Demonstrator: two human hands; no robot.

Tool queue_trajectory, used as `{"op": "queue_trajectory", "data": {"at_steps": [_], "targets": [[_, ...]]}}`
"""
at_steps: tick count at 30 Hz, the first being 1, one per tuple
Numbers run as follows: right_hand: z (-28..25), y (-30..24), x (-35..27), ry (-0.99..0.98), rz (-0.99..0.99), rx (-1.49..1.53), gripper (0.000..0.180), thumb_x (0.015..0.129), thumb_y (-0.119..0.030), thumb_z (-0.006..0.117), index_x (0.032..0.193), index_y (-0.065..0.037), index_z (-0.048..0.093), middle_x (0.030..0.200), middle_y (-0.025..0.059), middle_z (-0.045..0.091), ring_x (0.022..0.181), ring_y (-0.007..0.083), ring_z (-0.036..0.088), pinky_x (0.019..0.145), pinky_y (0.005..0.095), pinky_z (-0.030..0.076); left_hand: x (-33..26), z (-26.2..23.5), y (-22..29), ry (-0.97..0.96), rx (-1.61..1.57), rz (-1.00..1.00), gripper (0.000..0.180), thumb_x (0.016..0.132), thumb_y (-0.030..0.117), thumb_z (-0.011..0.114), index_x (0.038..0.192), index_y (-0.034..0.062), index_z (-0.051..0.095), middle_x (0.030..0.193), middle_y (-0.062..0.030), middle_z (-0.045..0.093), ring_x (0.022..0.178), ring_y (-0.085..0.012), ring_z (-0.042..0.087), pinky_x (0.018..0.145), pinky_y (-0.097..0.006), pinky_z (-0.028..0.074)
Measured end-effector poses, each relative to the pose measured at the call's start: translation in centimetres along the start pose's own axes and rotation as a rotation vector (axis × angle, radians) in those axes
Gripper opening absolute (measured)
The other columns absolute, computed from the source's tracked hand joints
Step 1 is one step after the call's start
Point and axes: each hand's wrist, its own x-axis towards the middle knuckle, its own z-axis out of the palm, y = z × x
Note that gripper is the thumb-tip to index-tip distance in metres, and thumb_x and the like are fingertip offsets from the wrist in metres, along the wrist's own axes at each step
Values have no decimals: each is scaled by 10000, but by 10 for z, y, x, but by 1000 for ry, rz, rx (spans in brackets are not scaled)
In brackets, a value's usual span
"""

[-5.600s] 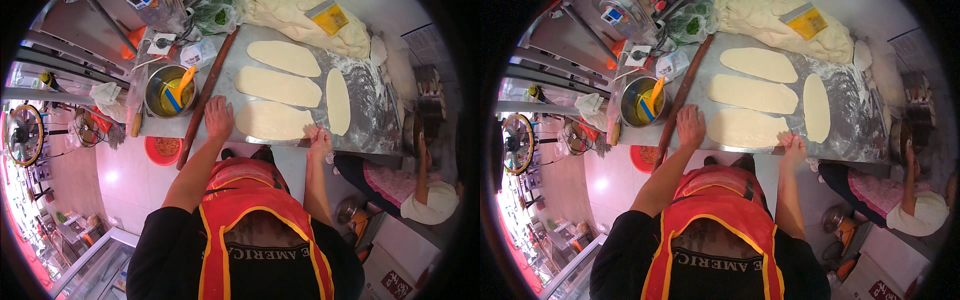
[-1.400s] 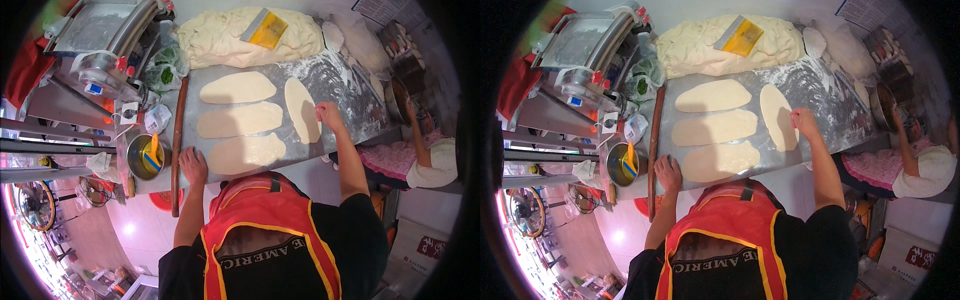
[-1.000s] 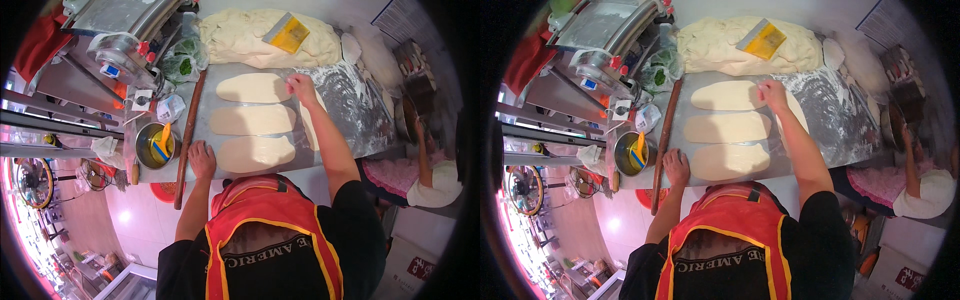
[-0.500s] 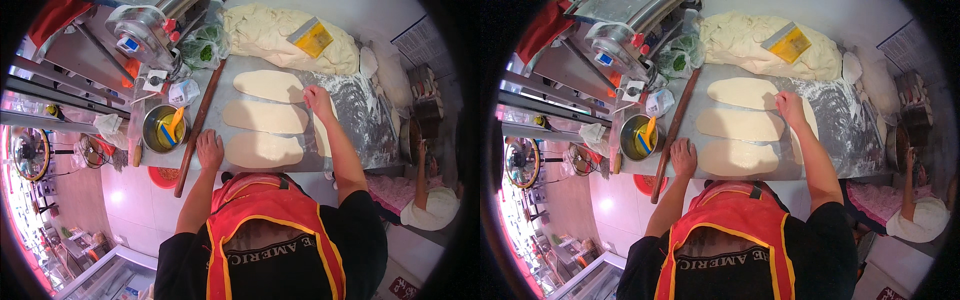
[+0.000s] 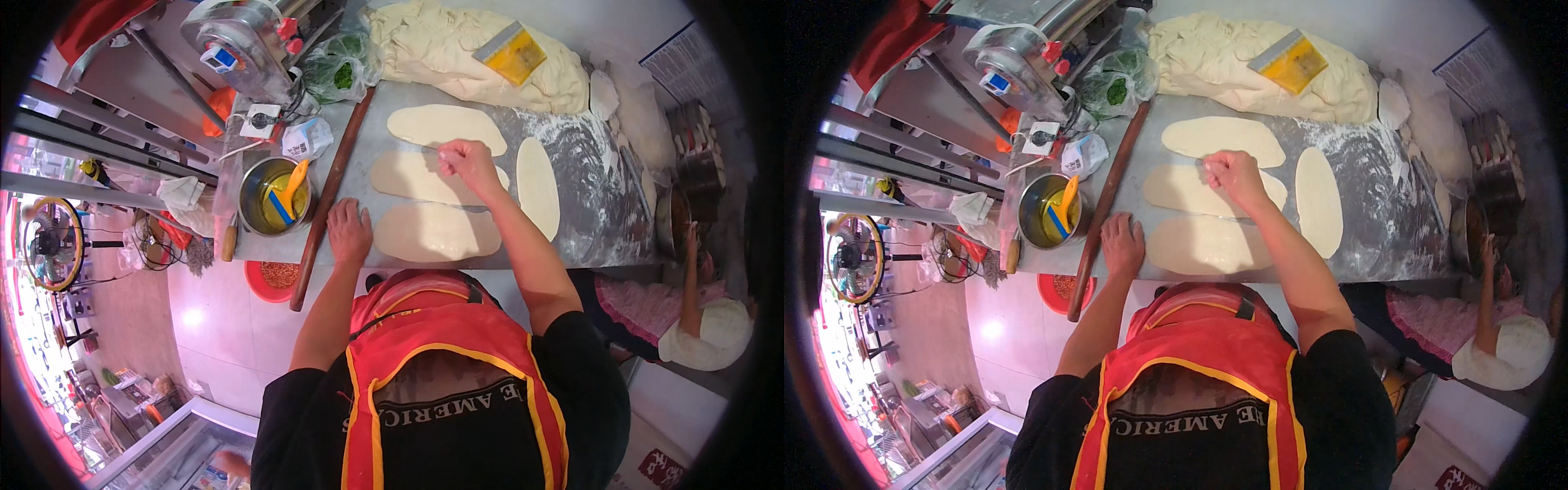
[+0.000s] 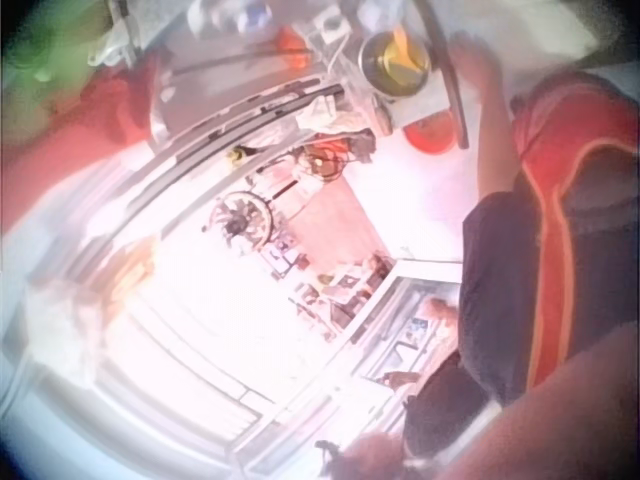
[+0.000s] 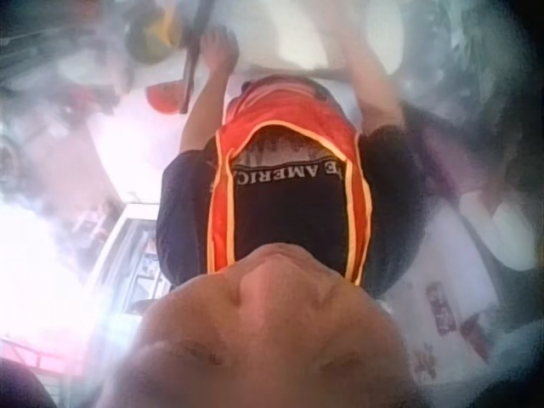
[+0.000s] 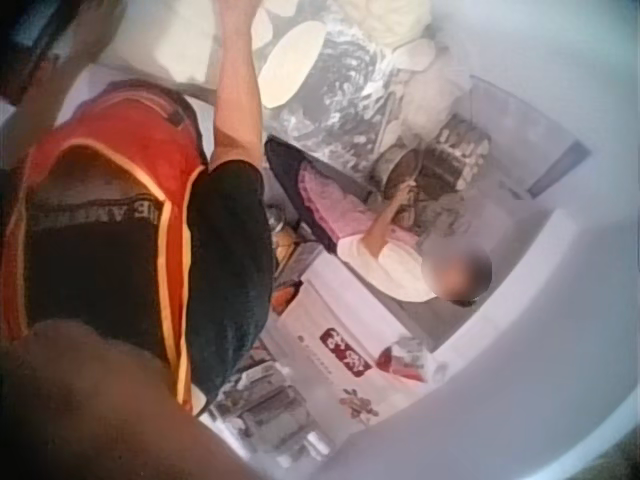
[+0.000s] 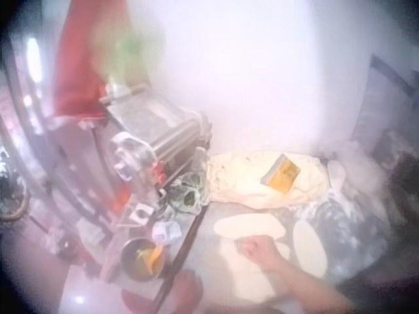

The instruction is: The person flips flatbreads on a large griddle with tongs, then moves to a workstation to knead dough by hand, process it through a dough roller machine, apply a liquid with a brush, and fold the dough pieces.

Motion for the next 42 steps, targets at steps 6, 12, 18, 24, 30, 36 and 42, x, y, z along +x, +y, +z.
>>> {"op": "queue_trajectory", "data": {"at_steps": [6, 12, 18, 24, 30, 36, 42], "targets": [[-29, -5, -24, 99, 44, -76, 142, 824, -62, 489, 752, 28, 573, 572, 35, 533, 478, 95, 481, 455, 233, 406, -3, -1, -4, 26, -3, 8, 297, 757, 166, 568, 1014, 39, 489, 1057, -107, 495, 1015, -294, 433, 886, -400, 341], [-18, 52, -91, -212, 50, -38, 158, 825, -32, 440, 728, 5, 559, 576, 34, 528, 484, 112, 491, 473, 266, 423, -3, 1, -3, 24, 13, 21, 299, 755, 176, 569, 1010, 42, 492, 1059, -102, 497, 1017, -294, 431, 885, -399, 342], [-25, 50, -106, 16, 59, -408, 148, 802, -37, 466, 707, -3, 573, 572, 31, 531, 479, 109, 500, 452, 258, 414, -3, 5, -6, 13, 26, 6, 293, 760, 180, 558, 1013, 45, 495, 1068, -105, 495, 1027, -297, 427, 887, -402, 338], [-112, 34, -87, 432, 68, -359, 109, 805, -49, 491, 788, 20, 574, 639, 80, 574, 522, 142, 528, 475, 262, 435, -2, 4, -3, 34, 62, 23, 285, 770, 188, 548, 1011, 44, 499, 1071, -112, 498, 1030, -297, 430, 887, -403, 334], [-180, 72, -83, 438, -284, -950, 153, 771, -40, 504, 896, 14, 573, 880, 172, 587, 869, 311, 537, 805, 400, 401, -2, 5, 0, 21, 32, 41, 295, 764, 184, 560, 1015, 38, 504, 1074, -118, 499, 1035, -295, 428, 892, -398, 330], [-140, 92, -101, 409, -162, -1115, 315, 744, -55, 526, 1058, -40, 520, 1217, 197, 413, 1099, 377, 384, 945, 434, 292, -2, -4, -11, -14, -22, 128, 294, 760, 166, 563, 998, 6, 499, 1047, -158, 508, 994, -322, 454, 878, -405, 349], [-83, 99, -98, 233, -182, -780, 478, 750, -49, 527, 1203, -3, 382, 1218, 221, 395, 1127, 373, 361, 957, 419, 286, -7, -9, -17, -76, -101, 192, 285, 760, 146, 558, 984, -14, 488, 1044, -194, 502, 981, -357, 461, 859, -415, 367]]}}
